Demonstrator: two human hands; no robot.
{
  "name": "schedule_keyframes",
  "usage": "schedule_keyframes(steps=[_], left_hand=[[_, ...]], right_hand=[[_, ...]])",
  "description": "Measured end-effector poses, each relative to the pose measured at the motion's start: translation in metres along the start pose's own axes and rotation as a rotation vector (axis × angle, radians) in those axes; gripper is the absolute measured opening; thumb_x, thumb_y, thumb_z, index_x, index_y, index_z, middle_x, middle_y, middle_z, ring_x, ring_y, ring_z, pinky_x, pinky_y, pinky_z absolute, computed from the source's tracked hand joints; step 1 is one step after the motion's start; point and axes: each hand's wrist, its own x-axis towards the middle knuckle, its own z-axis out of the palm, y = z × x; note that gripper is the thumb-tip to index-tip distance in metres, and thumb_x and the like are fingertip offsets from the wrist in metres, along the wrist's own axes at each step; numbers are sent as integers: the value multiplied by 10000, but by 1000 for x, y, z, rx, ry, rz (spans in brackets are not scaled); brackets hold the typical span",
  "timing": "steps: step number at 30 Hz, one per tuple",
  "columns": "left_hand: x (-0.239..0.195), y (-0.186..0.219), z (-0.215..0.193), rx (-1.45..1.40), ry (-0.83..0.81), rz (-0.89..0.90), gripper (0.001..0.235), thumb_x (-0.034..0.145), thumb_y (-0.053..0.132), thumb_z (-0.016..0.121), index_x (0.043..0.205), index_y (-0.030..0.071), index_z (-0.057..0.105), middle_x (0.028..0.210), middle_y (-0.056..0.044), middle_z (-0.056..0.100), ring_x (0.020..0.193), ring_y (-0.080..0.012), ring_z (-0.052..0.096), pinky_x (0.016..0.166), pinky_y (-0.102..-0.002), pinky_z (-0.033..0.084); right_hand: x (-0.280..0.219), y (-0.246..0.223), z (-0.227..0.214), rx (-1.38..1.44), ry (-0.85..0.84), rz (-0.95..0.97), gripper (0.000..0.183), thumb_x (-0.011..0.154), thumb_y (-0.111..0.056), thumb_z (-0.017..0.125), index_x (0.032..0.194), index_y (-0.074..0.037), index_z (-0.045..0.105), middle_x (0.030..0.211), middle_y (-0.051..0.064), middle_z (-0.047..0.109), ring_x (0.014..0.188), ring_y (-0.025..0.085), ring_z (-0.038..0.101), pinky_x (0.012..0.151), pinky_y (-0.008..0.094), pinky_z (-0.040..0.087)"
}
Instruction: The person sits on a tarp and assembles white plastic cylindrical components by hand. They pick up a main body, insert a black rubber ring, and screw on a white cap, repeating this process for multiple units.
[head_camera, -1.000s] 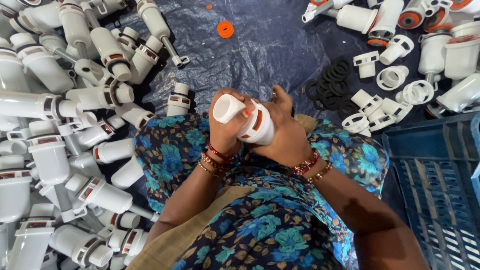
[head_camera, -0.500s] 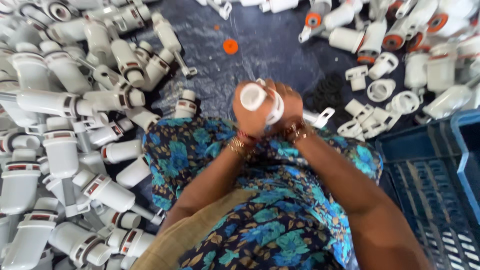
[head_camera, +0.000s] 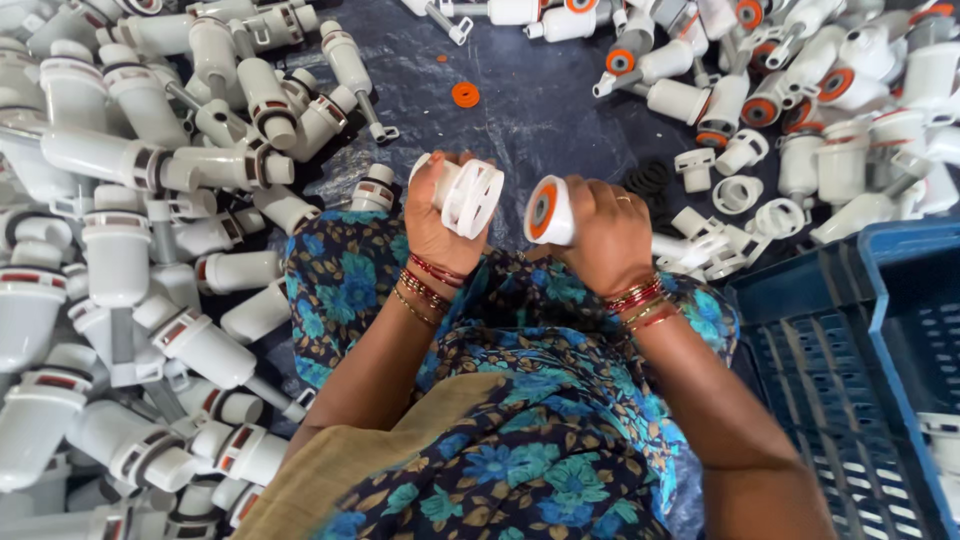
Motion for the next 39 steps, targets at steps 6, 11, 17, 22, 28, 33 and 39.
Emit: schedule_keyframes(steps=[6,11,17,22,28,33,39], left_hand=[[-22,6,-13,-49,4,-223,720,899,701,498,1351,152,606,1299,-101,653,1341,-344,548,1091,-613,413],[-39,1,-29,-46,-71,-318,872,909,801,338,1501,188,521,1421,-111,605,1324,-331,481,1029,-764,305],[-59,-5,-29,-147,-165,-384,820,900,781,330,1403,176,562,1361,-108,643,1149,-356,659,1081,-727,376],[-60,-3,-14,-184,-374,-286,781,1051,745,407,1370,78,660,1206,-118,683,1083,-323,664,1134,-662,429],[-24,4,-15,43,-11,-184,715,912,670,468,1256,68,646,1152,-109,722,1058,-273,712,950,-495,546],[-8,-22,-65,128,77,-116,475,985,465,596,1209,46,611,1137,-128,705,1045,-258,704,923,-405,589],[2,-37,-114,258,124,-139,388,998,423,603,1170,75,610,1106,-127,670,1007,-253,687,861,-399,590]], right_hand=[[9,7,-27,-478,-45,-361,350,891,-216,616,1235,-162,638,993,46,666,999,242,669,977,449,466],[28,0,-66,-602,-66,-520,278,975,-209,580,1245,-188,642,987,29,663,1023,239,655,1033,498,441],[43,-9,-106,-609,-48,-578,297,986,-196,601,1276,-241,646,1132,23,689,1146,223,650,1136,536,393],[64,10,-101,-579,-110,-454,555,774,-287,776,1309,-210,652,1197,69,665,1232,283,602,1080,570,385],[70,41,-13,-112,-291,-245,677,657,-173,813,1303,-105,625,1284,158,623,1211,375,552,929,573,459],[32,20,99,1183,-564,428,468,961,-278,723,1346,-45,594,1105,94,683,878,118,684,722,292,580],[3,27,139,1415,-429,764,317,1008,-222,655,1258,-31,615,1007,58,703,846,171,740,687,293,634]])
